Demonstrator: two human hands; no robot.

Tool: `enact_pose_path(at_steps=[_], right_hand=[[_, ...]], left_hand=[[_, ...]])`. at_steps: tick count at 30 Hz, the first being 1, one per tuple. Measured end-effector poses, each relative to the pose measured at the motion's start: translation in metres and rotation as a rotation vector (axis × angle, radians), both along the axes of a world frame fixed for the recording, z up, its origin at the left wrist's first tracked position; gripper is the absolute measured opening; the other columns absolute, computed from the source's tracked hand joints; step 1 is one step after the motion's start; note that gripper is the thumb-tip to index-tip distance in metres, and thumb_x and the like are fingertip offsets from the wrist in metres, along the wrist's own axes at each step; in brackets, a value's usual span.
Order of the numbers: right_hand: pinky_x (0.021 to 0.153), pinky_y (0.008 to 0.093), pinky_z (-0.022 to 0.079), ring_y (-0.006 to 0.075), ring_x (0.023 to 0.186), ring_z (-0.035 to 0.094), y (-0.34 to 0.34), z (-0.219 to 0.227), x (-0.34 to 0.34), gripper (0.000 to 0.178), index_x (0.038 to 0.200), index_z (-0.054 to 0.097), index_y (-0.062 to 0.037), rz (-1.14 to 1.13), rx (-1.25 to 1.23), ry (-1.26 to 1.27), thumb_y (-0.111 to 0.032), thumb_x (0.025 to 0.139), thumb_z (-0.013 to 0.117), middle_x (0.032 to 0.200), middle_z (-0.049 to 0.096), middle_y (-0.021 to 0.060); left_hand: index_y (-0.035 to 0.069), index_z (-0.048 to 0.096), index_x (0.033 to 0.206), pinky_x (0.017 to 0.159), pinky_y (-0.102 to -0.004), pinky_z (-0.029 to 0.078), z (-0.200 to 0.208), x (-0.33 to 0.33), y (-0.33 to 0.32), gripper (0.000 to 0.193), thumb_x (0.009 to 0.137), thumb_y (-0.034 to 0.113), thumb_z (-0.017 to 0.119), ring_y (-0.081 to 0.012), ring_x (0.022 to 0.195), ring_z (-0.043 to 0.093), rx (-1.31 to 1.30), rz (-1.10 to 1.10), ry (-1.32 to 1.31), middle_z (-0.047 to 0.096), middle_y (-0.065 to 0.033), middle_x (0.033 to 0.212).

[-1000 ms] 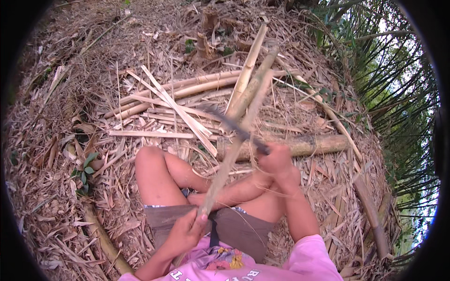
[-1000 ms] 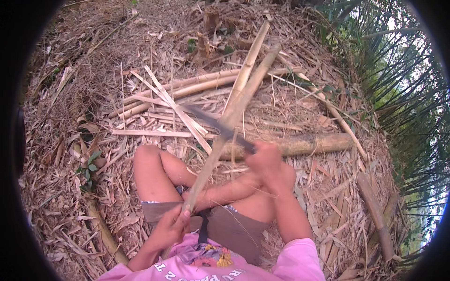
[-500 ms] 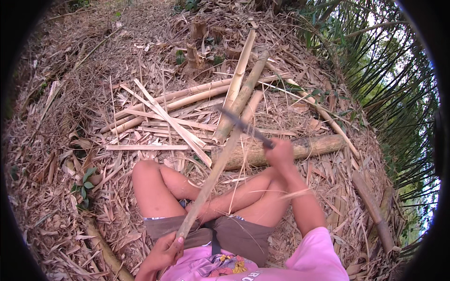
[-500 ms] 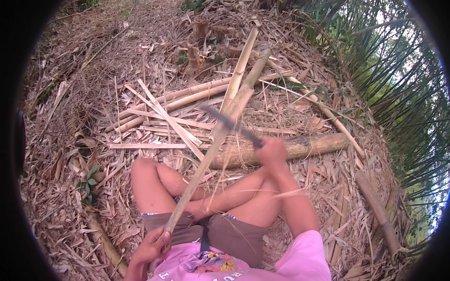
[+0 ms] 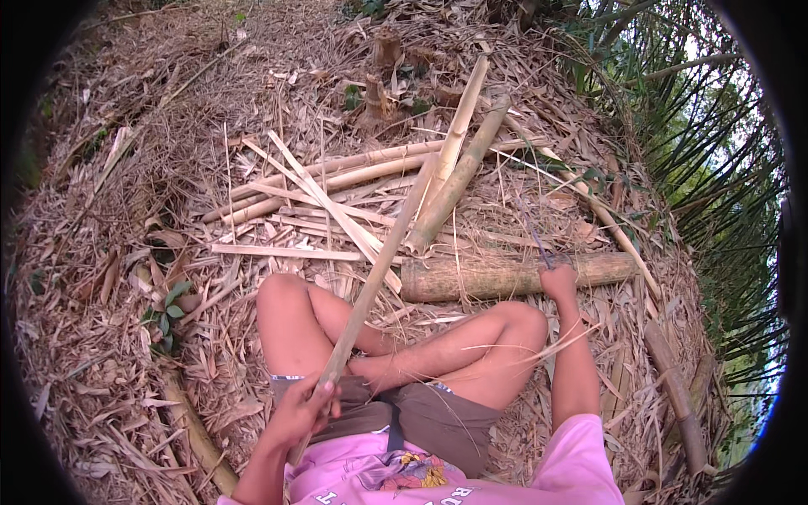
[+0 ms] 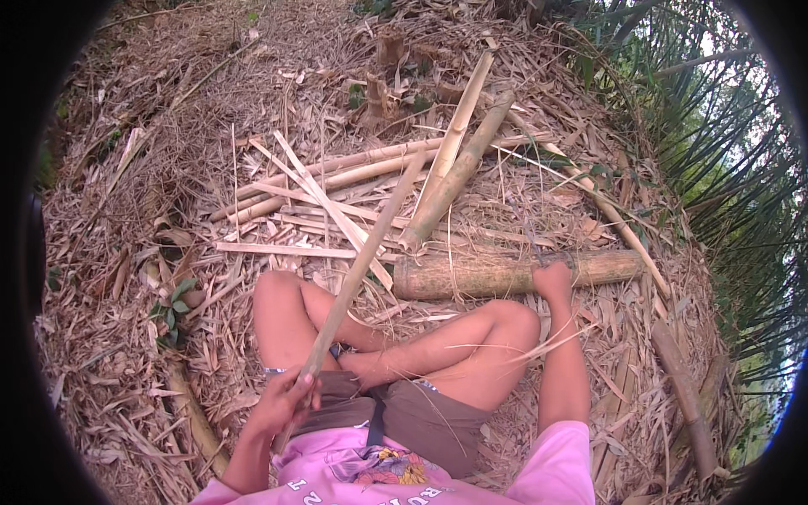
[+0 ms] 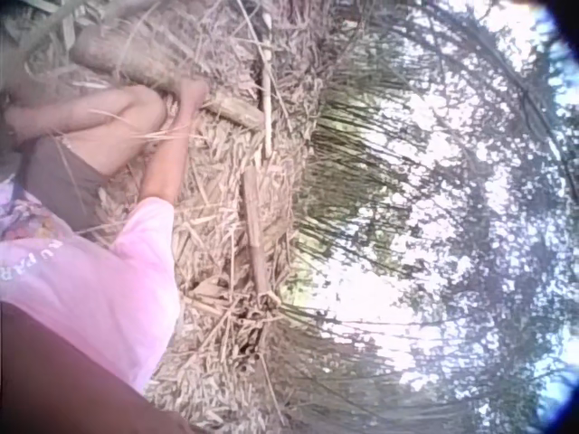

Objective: The person sits on the ground and uses a machete to shave thin strips from a bamboo stick, smoothing the surfaces as they work.

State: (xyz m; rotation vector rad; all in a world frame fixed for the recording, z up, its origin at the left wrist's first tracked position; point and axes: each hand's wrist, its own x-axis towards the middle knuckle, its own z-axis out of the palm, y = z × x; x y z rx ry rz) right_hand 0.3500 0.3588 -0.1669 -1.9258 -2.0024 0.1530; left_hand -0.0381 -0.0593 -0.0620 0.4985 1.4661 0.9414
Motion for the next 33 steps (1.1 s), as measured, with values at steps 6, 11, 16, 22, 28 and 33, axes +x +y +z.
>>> enact_pose_path(at_steps=[6, 11, 16, 22, 28, 33], right_hand=[[0.066, 0.0497, 0.051, 0.0417, 0.069, 0.065, -0.095, 0.065, -0.065, 0.027, 0.078, 0.071, -0.0042, 0.075, -0.111, 0.047, -0.031, 0.078, 0.068, 0.069, 0.065, 0.0227], [0.062, 0.0464, 0.051, 0.0355, 0.062, 0.065, -0.166, 0.118, -0.121, 0.018, 0.076, 0.070, -0.0092, 0.259, -0.120, 0.082, -0.027, 0.076, 0.068, 0.065, 0.064, 0.0151], [0.053, 0.0422, 0.047, 0.0316, 0.056, 0.063, -0.208, 0.108, -0.158, 0.014, 0.068, 0.065, -0.0091, 0.613, 0.113, 0.242, -0.021, 0.073, 0.071, 0.062, 0.063, 0.0120], [0.050, 0.0412, 0.046, 0.0307, 0.053, 0.062, -0.237, 0.098, -0.188, 0.022, 0.063, 0.058, -0.0075, 0.681, 0.148, 0.328, -0.021, 0.074, 0.072, 0.059, 0.061, 0.0104], [0.049, 0.0415, 0.046, 0.0319, 0.052, 0.061, -0.247, 0.104, -0.200, 0.026, 0.062, 0.056, -0.0059, 0.709, 0.135, 0.356, -0.020, 0.079, 0.070, 0.058, 0.059, 0.0126], [0.050, 0.0415, 0.047, 0.0315, 0.053, 0.062, -0.250, 0.104, -0.199, 0.026, 0.062, 0.057, -0.0063, 0.708, 0.115, 0.322, -0.020, 0.080, 0.069, 0.060, 0.061, 0.0125]], left_hand=[[-0.001, 0.055, 0.126, 0.041, -0.0225, 0.036, -0.006, 0.007, 0.046, 0.052, 0.107, 0.042, 0.031, -0.0091, 0.046, 0.045, 0.087, 0.057, -0.444, 0.059, -0.0066, 0.070], [-0.001, 0.053, 0.132, 0.043, -0.0234, 0.038, 0.000, 0.023, 0.067, 0.052, 0.108, 0.040, 0.032, -0.0092, 0.048, 0.044, 0.114, 0.035, -0.453, 0.055, -0.0037, 0.073], [0.003, 0.052, 0.130, 0.041, -0.0229, 0.037, 0.004, 0.041, 0.071, 0.038, 0.106, 0.031, 0.043, -0.0086, 0.048, 0.043, 0.200, 0.082, -0.330, 0.052, -0.0034, 0.078], [0.004, 0.054, 0.118, 0.039, -0.0200, 0.034, 0.003, 0.042, 0.071, 0.028, 0.104, 0.028, 0.049, -0.0066, 0.045, 0.042, 0.215, 0.152, -0.452, 0.051, -0.0024, 0.077], [0.000, 0.060, 0.105, 0.043, -0.0292, 0.039, -0.008, 0.046, 0.067, 0.028, 0.103, 0.025, 0.047, -0.0136, 0.048, 0.050, 0.133, 0.115, -0.091, 0.056, -0.0078, 0.072], [-0.006, 0.061, 0.098, 0.063, -0.0475, 0.046, 0.000, 0.064, 0.067, 0.029, 0.099, 0.021, 0.052, -0.0366, 0.067, 0.062, 0.398, -0.020, 0.783, 0.063, -0.0240, 0.084]])
